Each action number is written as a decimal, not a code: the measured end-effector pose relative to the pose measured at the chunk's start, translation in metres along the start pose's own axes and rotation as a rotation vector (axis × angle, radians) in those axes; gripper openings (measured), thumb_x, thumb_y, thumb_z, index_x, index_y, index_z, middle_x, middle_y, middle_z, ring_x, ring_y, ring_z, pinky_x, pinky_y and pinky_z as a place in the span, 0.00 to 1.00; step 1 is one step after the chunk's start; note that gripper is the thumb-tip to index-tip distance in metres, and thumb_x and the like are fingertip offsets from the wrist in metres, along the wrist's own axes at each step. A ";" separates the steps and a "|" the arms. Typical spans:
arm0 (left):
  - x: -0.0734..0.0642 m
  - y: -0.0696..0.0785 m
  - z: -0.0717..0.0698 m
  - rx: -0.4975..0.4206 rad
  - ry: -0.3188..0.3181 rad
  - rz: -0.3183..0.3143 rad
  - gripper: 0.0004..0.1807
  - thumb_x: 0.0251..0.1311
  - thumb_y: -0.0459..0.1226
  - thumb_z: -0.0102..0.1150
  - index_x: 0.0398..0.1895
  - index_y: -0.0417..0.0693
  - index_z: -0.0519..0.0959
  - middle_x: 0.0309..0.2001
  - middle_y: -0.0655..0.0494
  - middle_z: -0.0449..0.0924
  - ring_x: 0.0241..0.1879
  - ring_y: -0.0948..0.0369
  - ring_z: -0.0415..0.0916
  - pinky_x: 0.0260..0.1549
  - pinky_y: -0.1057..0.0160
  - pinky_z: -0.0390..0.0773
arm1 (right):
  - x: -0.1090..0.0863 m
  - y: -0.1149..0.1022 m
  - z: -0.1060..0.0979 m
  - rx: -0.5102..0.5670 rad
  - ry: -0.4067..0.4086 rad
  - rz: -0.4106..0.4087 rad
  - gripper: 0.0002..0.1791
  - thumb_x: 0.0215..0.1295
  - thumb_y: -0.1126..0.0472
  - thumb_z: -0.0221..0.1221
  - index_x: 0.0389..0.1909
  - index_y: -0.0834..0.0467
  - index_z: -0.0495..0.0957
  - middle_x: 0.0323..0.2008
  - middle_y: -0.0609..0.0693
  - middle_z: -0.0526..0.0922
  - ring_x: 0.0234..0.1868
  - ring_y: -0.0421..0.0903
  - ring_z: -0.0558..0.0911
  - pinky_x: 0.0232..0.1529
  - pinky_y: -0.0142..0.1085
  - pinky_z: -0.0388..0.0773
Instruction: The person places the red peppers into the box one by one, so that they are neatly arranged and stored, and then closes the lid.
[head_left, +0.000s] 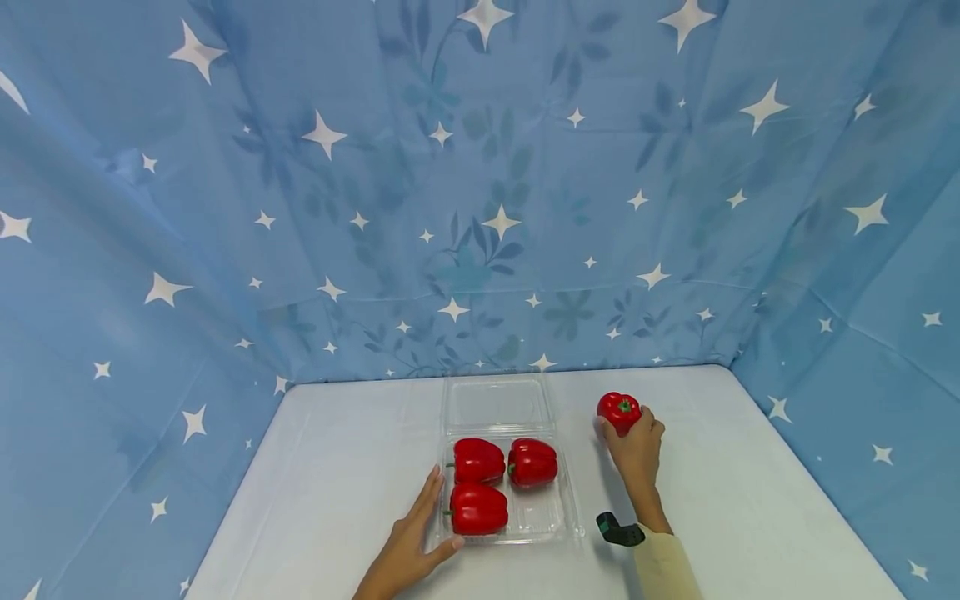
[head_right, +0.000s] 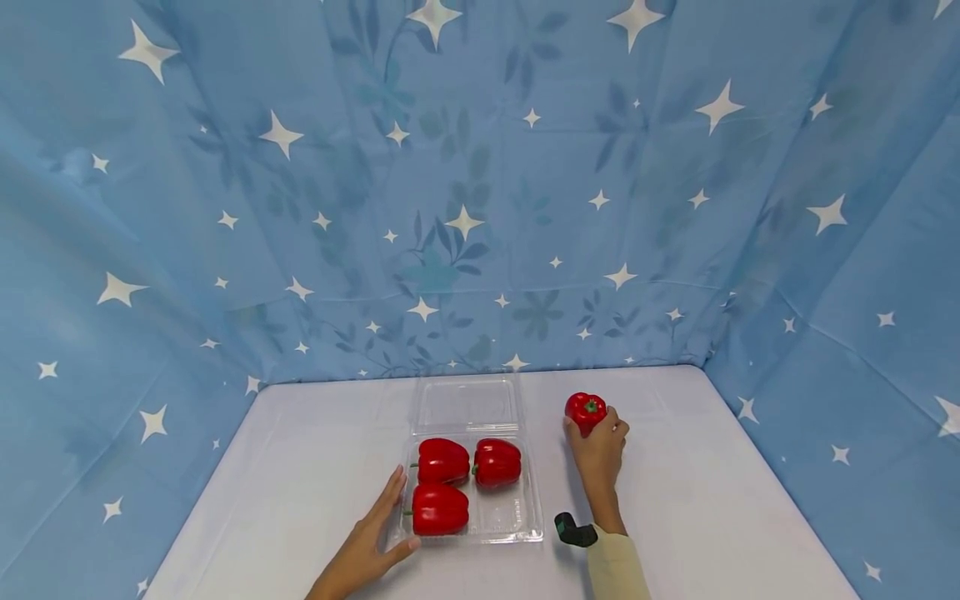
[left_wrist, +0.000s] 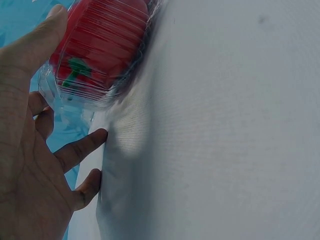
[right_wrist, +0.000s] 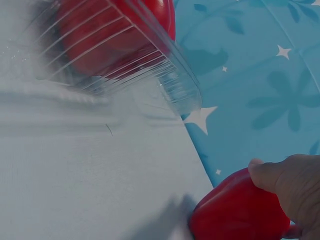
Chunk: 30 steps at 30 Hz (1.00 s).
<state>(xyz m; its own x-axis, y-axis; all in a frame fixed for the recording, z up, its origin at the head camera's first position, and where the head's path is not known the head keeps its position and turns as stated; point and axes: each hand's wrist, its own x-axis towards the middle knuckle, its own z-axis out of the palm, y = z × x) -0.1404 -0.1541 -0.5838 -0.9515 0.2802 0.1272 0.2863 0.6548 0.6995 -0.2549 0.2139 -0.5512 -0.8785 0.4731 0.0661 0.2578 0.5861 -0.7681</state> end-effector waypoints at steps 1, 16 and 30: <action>0.000 0.001 0.000 -0.004 -0.004 -0.004 0.50 0.58 0.58 0.60 0.79 0.56 0.48 0.79 0.59 0.43 0.73 0.48 0.53 0.55 0.37 0.74 | 0.000 0.001 0.000 -0.001 0.000 0.001 0.46 0.61 0.57 0.65 0.70 0.73 0.49 0.62 0.75 0.58 0.65 0.73 0.63 0.58 0.67 0.70; 0.001 0.001 -0.001 -0.001 -0.033 -0.046 0.52 0.56 0.61 0.60 0.79 0.60 0.45 0.80 0.61 0.41 0.74 0.46 0.52 0.53 0.32 0.73 | -0.001 0.007 -0.003 0.144 0.080 -0.039 0.45 0.56 0.59 0.68 0.68 0.72 0.54 0.64 0.71 0.61 0.66 0.69 0.63 0.57 0.65 0.72; 0.000 0.001 -0.001 0.003 -0.008 -0.006 0.51 0.57 0.58 0.61 0.79 0.55 0.48 0.79 0.58 0.43 0.74 0.46 0.53 0.53 0.35 0.75 | -0.003 0.012 -0.009 0.333 0.105 -0.095 0.44 0.58 0.60 0.68 0.69 0.67 0.54 0.68 0.67 0.62 0.68 0.65 0.63 0.61 0.63 0.70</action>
<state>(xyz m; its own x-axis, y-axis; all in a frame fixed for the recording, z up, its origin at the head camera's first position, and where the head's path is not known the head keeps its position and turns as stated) -0.1405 -0.1542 -0.5820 -0.9524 0.2813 0.1174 0.2806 0.6588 0.6981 -0.2456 0.2253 -0.5544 -0.8419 0.5015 0.1992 0.0160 0.3922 -0.9197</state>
